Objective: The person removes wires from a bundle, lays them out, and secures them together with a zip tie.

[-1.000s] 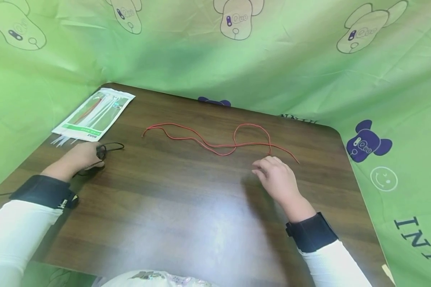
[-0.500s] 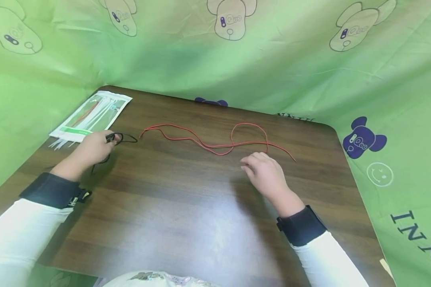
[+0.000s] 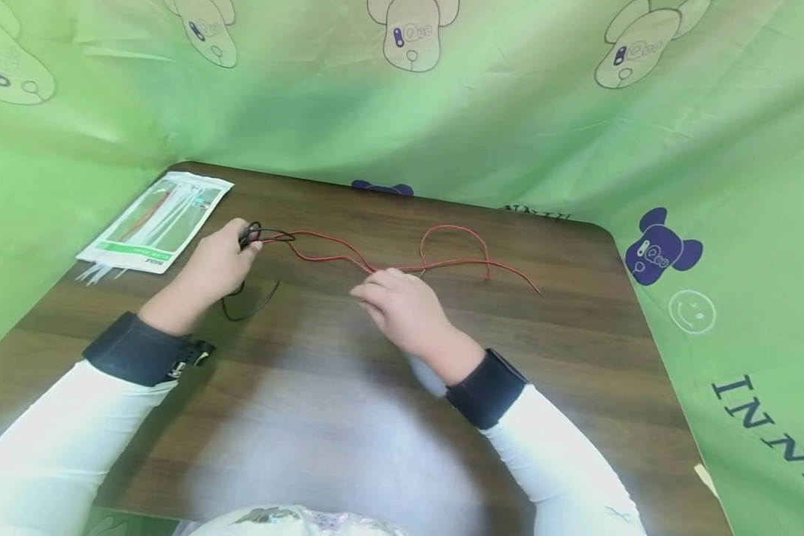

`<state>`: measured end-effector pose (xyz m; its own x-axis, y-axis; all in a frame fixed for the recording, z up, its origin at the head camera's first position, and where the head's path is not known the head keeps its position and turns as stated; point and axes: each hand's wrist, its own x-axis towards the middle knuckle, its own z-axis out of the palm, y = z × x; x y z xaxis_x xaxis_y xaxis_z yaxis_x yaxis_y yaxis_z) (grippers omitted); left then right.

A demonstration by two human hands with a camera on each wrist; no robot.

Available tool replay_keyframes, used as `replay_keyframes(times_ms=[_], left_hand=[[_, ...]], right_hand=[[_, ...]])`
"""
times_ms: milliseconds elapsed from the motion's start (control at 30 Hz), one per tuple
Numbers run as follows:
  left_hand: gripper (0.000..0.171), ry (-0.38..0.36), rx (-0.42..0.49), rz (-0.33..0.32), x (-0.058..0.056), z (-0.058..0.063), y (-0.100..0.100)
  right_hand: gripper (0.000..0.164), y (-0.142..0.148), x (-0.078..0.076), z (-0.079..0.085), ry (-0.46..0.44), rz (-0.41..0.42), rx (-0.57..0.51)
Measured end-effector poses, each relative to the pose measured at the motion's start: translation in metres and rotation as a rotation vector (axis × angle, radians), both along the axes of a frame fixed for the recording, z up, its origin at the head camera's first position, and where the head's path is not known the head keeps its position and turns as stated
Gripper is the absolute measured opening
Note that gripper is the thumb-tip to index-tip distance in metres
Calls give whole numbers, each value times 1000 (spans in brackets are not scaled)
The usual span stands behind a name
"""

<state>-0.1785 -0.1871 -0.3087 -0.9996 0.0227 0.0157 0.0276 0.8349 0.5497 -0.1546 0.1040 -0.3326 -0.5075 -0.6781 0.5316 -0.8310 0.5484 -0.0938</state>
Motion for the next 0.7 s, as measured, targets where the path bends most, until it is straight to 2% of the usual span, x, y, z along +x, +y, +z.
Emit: replay_keyframes(times_ms=[133, 267, 433, 600, 700], left_hand=[[23, 5, 63, -35, -3, 0, 17], [20, 13, 113, -58, -5, -3, 32], [18, 2, 126, -88, -5, -5, 45], [14, -30, 156, -86, -4, -6, 51], [17, -41, 184, -79, -4, -10, 51]], right_hand=[[27, -23, -1, 0, 25, 70, -15], [31, -37, -3, -3, 37, 96, -21], [26, -45, -6, -4, 30, 117, 15], [12, -40, -7, -5, 14, 81, 39], [13, -33, -9, -7, -3, 34, 32]])
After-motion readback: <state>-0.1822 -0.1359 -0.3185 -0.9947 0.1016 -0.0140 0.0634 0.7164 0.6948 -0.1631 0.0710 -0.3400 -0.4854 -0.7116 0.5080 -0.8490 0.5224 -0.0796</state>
